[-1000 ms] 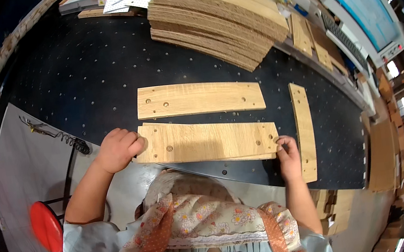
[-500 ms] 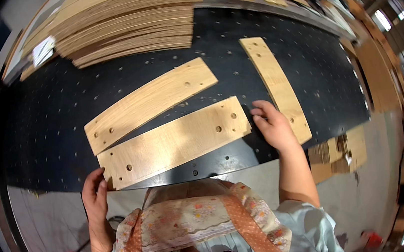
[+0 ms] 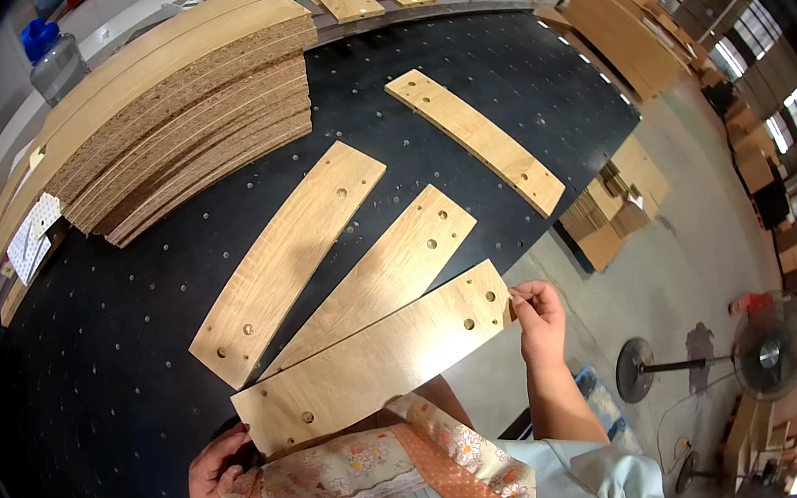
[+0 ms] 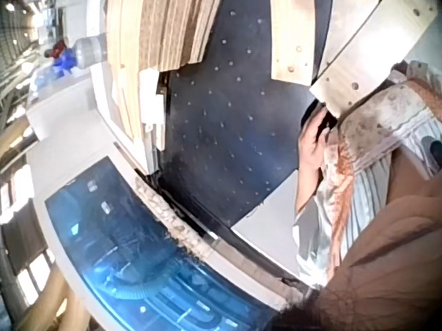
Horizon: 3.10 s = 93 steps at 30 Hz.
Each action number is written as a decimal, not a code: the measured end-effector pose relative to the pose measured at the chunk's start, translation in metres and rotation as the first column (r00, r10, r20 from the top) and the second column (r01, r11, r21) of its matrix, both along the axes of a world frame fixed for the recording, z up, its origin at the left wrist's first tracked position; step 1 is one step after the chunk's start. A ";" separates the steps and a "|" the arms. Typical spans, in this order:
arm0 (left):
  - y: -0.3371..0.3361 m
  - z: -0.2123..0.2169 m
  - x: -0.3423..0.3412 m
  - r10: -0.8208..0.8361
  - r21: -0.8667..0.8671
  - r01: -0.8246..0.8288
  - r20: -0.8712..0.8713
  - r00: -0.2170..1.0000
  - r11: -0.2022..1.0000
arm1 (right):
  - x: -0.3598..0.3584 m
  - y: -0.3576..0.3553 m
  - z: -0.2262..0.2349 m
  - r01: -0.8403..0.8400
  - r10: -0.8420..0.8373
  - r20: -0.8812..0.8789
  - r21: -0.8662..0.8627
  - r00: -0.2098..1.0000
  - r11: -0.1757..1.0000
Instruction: The person handles multiple rectangular wooden planks with pre-drilled holes on a workbench. They pick up the planks, align them, and insert small metal fasteners into the holes. The person also uses a perforated paper template to check the alignment of the holes before placing the planks back on the table.
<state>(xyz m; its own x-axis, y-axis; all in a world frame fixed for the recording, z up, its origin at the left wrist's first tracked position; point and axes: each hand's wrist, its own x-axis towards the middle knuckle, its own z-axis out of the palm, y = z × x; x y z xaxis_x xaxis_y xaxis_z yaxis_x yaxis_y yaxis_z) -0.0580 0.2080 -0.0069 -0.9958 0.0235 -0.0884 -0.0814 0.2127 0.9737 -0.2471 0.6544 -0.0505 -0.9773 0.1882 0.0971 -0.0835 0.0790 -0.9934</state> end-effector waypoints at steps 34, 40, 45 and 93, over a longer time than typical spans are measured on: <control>0.067 -0.065 0.019 -0.038 0.335 0.153 -0.327 0.944 0.930 | -0.182 -0.005 0.011 -0.376 0.307 0.352 0.145 0.884 0.915; 0.060 -0.029 0.001 0.334 -0.110 -0.442 -0.501 0.798 0.890 | -0.173 0.003 -0.004 -0.228 0.230 0.282 -0.039 0.931 0.973; 0.112 -0.005 -0.094 -0.134 -0.760 -0.227 -0.381 0.915 0.609 | -0.150 -0.025 -0.010 -0.118 0.107 0.073 0.160 0.992 0.980; 0.097 0.006 -0.223 0.116 -0.954 0.026 0.064 0.991 0.300 | -0.083 -0.006 -0.013 -0.118 0.336 -0.395 0.483 0.855 0.868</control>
<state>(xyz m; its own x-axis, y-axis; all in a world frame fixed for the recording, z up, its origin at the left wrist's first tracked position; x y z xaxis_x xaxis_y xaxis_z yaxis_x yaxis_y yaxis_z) -0.2809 0.3049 -0.0007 -0.9750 -0.1920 -0.1117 -0.2012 0.9764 0.0786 -0.3297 0.6483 -0.0633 -0.8089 -0.2009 0.5525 -0.5822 0.4044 -0.7054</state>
